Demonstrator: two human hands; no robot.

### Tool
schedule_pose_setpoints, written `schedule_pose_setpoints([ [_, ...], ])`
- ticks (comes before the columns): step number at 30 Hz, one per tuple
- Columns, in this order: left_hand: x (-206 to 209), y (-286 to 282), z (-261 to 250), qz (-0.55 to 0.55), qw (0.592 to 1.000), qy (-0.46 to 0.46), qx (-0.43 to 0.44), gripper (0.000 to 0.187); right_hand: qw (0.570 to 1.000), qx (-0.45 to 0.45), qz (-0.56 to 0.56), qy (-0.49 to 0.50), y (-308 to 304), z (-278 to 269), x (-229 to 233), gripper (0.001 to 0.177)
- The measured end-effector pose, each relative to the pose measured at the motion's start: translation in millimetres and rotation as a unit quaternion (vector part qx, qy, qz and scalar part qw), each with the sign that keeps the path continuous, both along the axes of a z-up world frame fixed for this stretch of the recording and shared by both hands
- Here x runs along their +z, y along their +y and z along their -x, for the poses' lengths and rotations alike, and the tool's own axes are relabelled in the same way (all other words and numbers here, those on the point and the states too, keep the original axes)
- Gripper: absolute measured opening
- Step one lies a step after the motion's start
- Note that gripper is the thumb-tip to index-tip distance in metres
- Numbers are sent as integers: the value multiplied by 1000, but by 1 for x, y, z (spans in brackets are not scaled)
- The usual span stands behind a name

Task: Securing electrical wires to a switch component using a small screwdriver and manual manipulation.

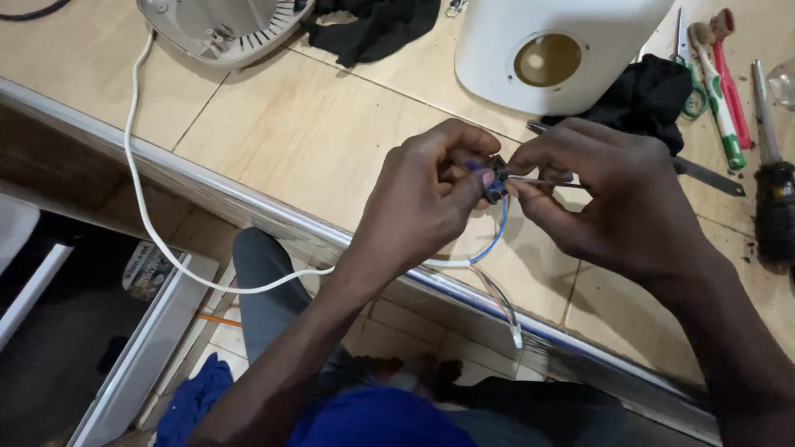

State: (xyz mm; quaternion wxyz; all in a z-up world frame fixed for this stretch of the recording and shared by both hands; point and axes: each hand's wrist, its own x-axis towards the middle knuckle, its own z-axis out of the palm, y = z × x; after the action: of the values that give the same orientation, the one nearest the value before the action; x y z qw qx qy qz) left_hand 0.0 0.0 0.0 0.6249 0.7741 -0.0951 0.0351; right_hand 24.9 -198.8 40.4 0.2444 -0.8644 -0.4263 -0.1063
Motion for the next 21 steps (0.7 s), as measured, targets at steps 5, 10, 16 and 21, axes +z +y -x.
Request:
schedule_pose_setpoints([
  [5, -1, 0, 0, 11, 1000, 20, -17, 28, 1000, -2, 6, -17, -3, -1, -3, 10],
  [10, -1, 0, 5, 35, 998, 20, -44, 36, 1000, -3, 2, -30, -4, -1, -3, 12],
  [16, -4, -7, 6, 46, 998, -31, -7, 34, 1000, -11, -7, -23, -4, 0, -2, 14],
  [21, -11, -10, 5, 51, 996, -71, 30, 33, 998, -6, 9, -62, 0, 3, -7, 14],
])
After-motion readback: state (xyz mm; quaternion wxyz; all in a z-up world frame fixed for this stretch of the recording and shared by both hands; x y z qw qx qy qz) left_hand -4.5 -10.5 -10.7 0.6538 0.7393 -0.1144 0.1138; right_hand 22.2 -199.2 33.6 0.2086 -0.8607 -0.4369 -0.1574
